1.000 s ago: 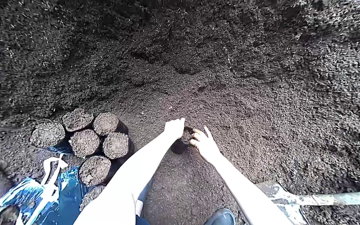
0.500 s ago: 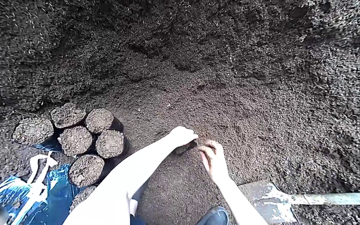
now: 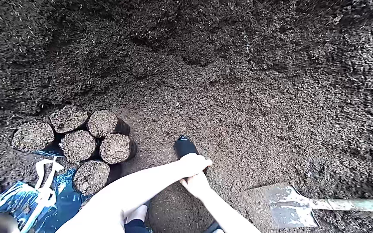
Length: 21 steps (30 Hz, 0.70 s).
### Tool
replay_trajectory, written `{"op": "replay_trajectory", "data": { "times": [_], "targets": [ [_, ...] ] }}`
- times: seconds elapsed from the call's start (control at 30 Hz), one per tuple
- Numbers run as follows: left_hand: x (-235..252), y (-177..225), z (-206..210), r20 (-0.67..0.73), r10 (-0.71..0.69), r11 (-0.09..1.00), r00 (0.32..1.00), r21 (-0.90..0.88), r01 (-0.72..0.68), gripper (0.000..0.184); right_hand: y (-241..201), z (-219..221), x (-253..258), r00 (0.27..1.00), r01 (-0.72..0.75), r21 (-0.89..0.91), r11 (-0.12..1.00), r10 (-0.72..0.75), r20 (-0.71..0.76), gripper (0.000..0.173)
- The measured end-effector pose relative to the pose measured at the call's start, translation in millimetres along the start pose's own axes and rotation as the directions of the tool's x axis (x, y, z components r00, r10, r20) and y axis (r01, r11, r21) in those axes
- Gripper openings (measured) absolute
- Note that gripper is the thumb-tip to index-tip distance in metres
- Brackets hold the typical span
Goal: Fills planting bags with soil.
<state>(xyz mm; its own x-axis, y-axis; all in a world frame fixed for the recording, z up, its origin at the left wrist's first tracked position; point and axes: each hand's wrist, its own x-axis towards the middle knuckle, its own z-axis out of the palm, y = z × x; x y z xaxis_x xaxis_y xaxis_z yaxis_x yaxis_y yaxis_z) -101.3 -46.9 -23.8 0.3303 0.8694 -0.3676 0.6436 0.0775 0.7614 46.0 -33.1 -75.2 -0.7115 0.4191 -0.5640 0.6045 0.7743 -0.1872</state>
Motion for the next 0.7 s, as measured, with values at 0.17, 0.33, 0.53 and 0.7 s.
{"op": "replay_trajectory", "data": {
  "times": [0.17,0.33,0.53,0.7],
  "targets": [
    [18,-8,5,-0.04,0.059,0.998,0.997,0.035,-0.058,0.033,3,-18,18,0.974,-0.074,-0.01,0.997,0.074,0.213,0.07],
    [17,-28,-39,-0.379,0.003,0.998,0.926,-0.054,-0.026,0.03,26,-69,37,0.98,0.2,0.0,0.98,-0.2,-0.022,0.06],
    [-3,-58,-66,-0.577,-0.25,0.968,0.777,-0.127,0.217,0.031,67,-80,24,0.841,0.246,0.547,0.8,0.104,-0.531,0.038],
    [-11,-52,-66,-0.504,-0.308,0.948,0.807,-0.094,0.303,0.024,88,10,70,0.783,-0.031,0.801,-0.597,0.484,0.391,0.068]
  ]
}}
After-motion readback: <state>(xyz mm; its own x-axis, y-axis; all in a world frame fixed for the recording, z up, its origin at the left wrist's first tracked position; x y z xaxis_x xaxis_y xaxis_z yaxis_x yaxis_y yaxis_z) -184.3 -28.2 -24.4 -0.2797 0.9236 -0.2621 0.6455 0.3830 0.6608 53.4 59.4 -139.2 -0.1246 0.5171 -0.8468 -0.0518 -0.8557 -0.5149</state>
